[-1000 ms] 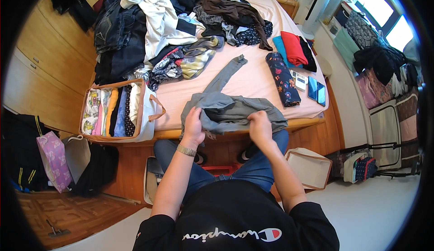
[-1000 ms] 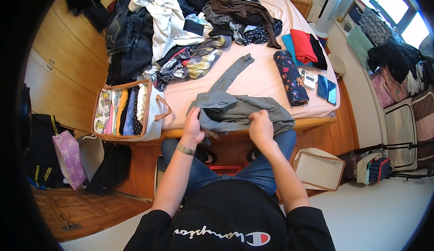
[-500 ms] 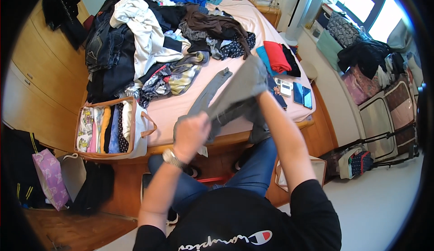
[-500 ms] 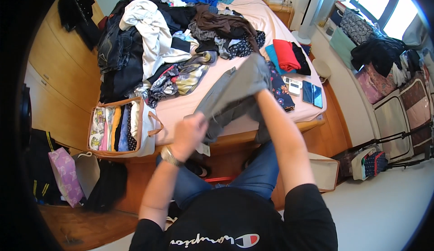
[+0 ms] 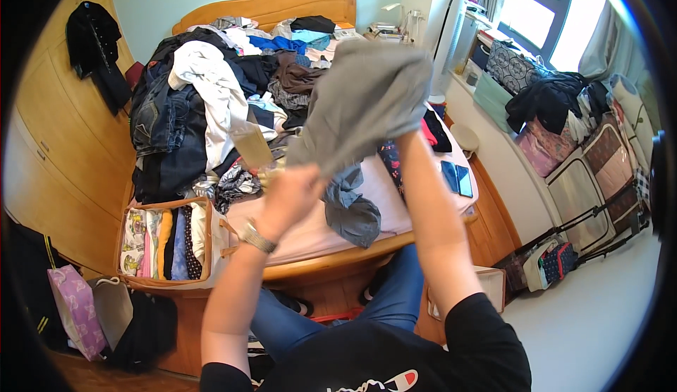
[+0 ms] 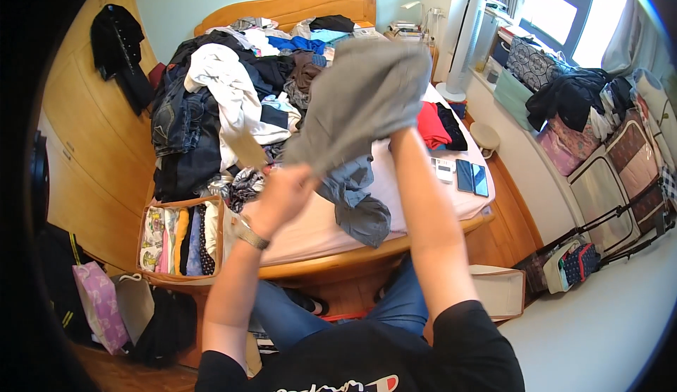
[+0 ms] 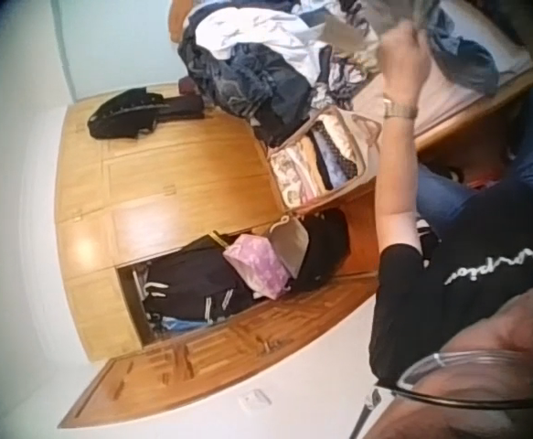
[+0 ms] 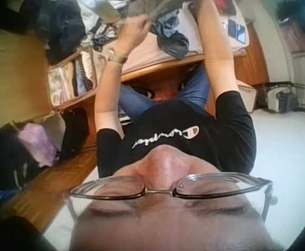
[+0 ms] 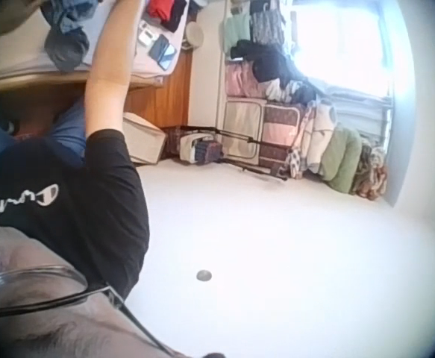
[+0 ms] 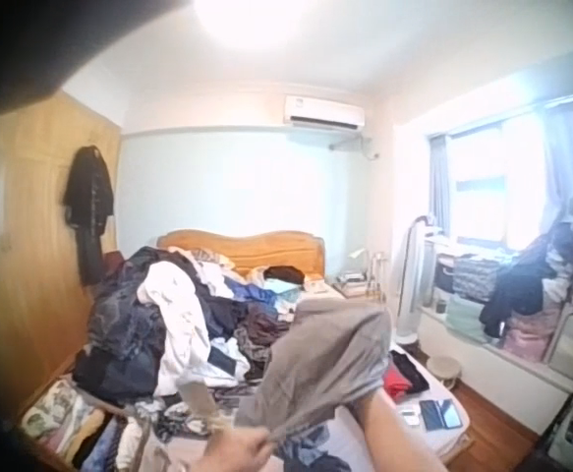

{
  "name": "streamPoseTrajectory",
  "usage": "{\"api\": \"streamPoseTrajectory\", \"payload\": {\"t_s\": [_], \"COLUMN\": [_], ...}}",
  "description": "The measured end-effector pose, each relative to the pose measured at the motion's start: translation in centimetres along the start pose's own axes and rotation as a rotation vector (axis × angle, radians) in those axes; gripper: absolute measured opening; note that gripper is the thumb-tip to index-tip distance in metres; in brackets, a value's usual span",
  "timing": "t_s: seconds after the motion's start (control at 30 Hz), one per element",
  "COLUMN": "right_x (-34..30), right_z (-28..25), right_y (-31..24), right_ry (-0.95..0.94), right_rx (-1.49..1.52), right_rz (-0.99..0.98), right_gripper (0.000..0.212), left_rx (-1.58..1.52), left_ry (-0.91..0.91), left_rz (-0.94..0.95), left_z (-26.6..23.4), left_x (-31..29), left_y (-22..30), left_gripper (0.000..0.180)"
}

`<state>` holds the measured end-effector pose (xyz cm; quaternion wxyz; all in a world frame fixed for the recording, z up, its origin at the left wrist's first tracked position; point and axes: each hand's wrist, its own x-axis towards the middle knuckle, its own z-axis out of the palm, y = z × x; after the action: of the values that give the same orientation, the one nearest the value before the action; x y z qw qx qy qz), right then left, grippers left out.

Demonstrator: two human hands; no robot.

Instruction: The person folds various clothing items by hand on a bed, including a black piece, a red piece, and a floral patterned piece, and places them into a storage bag.

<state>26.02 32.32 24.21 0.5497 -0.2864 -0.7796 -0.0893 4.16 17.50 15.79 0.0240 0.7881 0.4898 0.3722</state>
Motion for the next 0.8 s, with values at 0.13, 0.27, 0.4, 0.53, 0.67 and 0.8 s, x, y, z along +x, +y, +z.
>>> {"api": "streamPoseTrajectory", "payload": {"t_s": [0.13, 0.27, 0.4, 0.53, 0.67, 0.8], "right_x": [-13.6, -21.8, -23.0, -20.9, -19.5, -19.5], "right_z": [6.6, 10.3, 10.6, 9.2, 6.1, 6.8], "right_y": [1.3, -2.3, -3.5, -3.4, -2.7, -3.6], "right_ry": [-0.337, -0.137, -0.097, -0.215, -0.309, -0.323], "right_rx": [-0.168, -0.095, -0.066, -0.098, -0.143, -0.093], "right_rz": [0.075, 0.274, 0.363, 0.345, 0.367, 0.385], "right_gripper": [0.059, 0.021, 0.013, 0.012, 0.012, 0.012], "left_rx": [-0.101, -0.575, -0.335, -0.888, -1.171, -1.086], "left_ry": [-0.166, 0.168, 0.084, 0.112, -0.521, -0.513], "left_rz": [-0.123, -0.474, -0.315, -0.467, -0.295, -0.190], "left_z": [11.7, 16.1, 17.7, 17.5, 12.8, 10.6], "left_x": [-8.6, -11.6, -11.5, -11.0, -10.0, -9.9], "left_y": [-1.6, 1.2, -1.0, -0.8, 5.2, 4.7], "left_gripper": [0.013, 0.050, 0.029, 0.020, 0.010, 0.008]}}
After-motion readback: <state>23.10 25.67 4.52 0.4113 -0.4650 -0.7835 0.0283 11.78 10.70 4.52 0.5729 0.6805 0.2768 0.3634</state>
